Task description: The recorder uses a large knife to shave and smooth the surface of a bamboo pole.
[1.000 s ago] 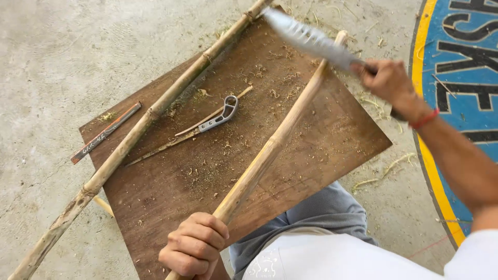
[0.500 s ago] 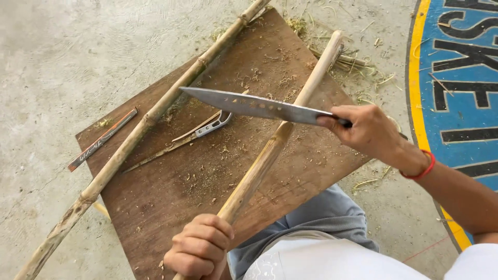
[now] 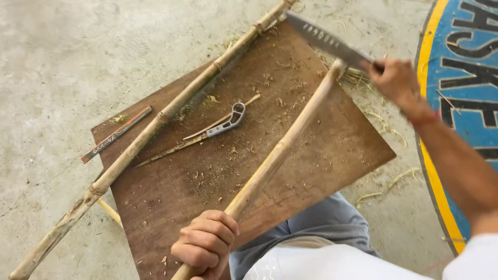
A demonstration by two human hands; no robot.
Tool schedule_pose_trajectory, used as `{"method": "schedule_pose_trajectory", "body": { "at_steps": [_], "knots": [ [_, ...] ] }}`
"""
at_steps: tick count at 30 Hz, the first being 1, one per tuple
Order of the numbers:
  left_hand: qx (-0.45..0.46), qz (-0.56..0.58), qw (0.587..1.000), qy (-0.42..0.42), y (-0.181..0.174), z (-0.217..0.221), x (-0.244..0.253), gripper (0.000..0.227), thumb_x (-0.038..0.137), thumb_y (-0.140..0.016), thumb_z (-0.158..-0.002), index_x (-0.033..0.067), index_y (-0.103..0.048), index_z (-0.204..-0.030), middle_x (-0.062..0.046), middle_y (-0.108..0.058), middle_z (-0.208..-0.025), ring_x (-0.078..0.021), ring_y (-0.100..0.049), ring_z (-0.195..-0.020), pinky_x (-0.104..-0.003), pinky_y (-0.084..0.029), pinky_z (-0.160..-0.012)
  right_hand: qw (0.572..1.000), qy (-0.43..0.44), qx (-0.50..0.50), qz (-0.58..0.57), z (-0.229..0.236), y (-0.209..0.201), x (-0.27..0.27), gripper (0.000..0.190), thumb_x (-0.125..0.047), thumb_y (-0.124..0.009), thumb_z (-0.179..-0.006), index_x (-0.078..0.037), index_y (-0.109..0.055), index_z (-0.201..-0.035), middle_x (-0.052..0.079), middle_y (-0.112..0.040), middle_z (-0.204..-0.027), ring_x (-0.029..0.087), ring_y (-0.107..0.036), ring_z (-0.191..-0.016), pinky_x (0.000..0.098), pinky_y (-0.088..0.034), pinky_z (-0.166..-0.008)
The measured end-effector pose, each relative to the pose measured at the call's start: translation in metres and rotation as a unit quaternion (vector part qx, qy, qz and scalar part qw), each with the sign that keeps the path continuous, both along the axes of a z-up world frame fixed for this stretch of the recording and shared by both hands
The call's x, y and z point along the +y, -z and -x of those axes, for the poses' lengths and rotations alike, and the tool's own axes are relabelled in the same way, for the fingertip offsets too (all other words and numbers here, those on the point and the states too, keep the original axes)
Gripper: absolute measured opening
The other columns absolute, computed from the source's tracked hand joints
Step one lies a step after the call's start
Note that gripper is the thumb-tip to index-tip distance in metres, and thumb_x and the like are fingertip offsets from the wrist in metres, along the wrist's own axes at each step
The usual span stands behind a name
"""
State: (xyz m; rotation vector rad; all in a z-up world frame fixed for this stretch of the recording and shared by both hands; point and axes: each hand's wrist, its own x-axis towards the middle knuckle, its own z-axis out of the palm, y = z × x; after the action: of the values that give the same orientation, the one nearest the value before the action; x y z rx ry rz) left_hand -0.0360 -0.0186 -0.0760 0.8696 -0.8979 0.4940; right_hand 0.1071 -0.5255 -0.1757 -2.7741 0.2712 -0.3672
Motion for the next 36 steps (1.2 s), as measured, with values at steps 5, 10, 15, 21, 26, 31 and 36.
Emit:
{"method": "schedule_pose_trajectory", "body": {
  "at_steps": [5,10,15,21,26,31,36],
  "knots": [
    [-0.024,-0.003,0.999,0.032,-0.023,-0.006,-0.008,0.054,0.031,-0.061,-0.103,0.0109,-0.041,-0.056,-0.001,-0.045,-0.044,-0.0163,-0.050,-0.036,-0.032,-0.054,-0.043,0.982,-0.108,-0.009,-0.156,0.092,-0.076,0.127,0.037,-0.040,-0.068,-0.102,-0.005,-0.076,-0.092,0.008,-0.058,-0.057,0.015,-0.049,-0.049,0.0354,-0.040,-0.045],
    [-0.032,-0.034,0.999,0.017,-0.015,-0.010,0.004,0.044,-0.002,-0.070,-0.086,0.0110,-0.041,-0.055,-0.001,-0.048,-0.041,-0.0139,-0.053,-0.033,-0.032,-0.055,-0.040,0.981,-0.158,-0.028,-0.109,0.067,-0.053,0.095,0.029,-0.034,-0.068,-0.098,-0.007,-0.079,-0.099,0.007,-0.060,-0.058,0.014,-0.048,-0.043,0.0342,-0.040,-0.041],
    [-0.005,0.049,0.998,0.027,0.006,-0.008,0.009,0.039,-0.006,-0.064,-0.083,0.0110,-0.041,-0.056,-0.002,-0.049,-0.044,-0.0155,-0.053,-0.036,-0.033,-0.056,-0.044,0.994,-0.054,-0.026,-0.087,-0.009,0.025,-0.008,0.045,-0.046,-0.063,-0.111,-0.006,-0.079,-0.101,0.005,-0.067,-0.063,0.011,-0.064,-0.054,0.0281,-0.047,-0.048],
    [-0.040,-0.005,0.999,0.019,-0.006,-0.015,0.009,0.045,-0.016,-0.066,-0.080,0.0130,-0.041,-0.055,0.002,-0.048,-0.042,-0.0110,-0.054,-0.034,-0.029,-0.055,-0.041,0.988,0.073,0.052,-0.122,-0.049,0.050,-0.046,0.047,-0.053,-0.057,-0.110,-0.010,-0.076,-0.104,0.002,-0.067,-0.064,0.012,-0.061,-0.047,0.0296,-0.046,-0.040],
    [-0.028,0.016,0.998,0.046,-0.011,-0.019,0.013,0.041,-0.001,-0.063,-0.089,0.0110,-0.041,-0.056,-0.002,-0.048,-0.044,-0.0149,-0.053,-0.036,-0.032,-0.054,-0.043,0.996,-0.047,-0.049,-0.054,0.000,-0.004,0.036,0.045,-0.047,-0.060,-0.109,-0.008,-0.076,-0.096,0.001,-0.058,-0.057,0.013,-0.046,-0.041,0.0338,-0.037,-0.037],
    [-0.071,0.029,0.994,0.080,-0.006,-0.024,0.027,0.041,0.004,-0.061,-0.091,0.0109,-0.045,-0.053,-0.003,-0.051,-0.043,-0.0165,-0.055,-0.035,-0.033,-0.056,-0.042,0.991,-0.101,-0.059,-0.060,0.036,-0.014,0.063,0.054,-0.052,-0.064,-0.108,-0.004,-0.072,-0.086,0.009,-0.053,-0.057,0.017,-0.047,-0.048,0.0355,-0.038,-0.049],
    [-0.069,0.027,0.992,0.106,-0.001,-0.019,0.030,0.042,0.004,-0.059,-0.092,0.0096,-0.046,-0.053,-0.004,-0.052,-0.044,-0.0175,-0.056,-0.036,-0.034,-0.055,-0.042,0.995,0.014,0.008,-0.102,-0.025,0.048,-0.027,0.055,-0.056,-0.061,-0.112,-0.007,-0.075,-0.092,0.004,-0.061,-0.060,0.012,-0.057,-0.049,0.0319,-0.045,-0.045]
  ]
}}
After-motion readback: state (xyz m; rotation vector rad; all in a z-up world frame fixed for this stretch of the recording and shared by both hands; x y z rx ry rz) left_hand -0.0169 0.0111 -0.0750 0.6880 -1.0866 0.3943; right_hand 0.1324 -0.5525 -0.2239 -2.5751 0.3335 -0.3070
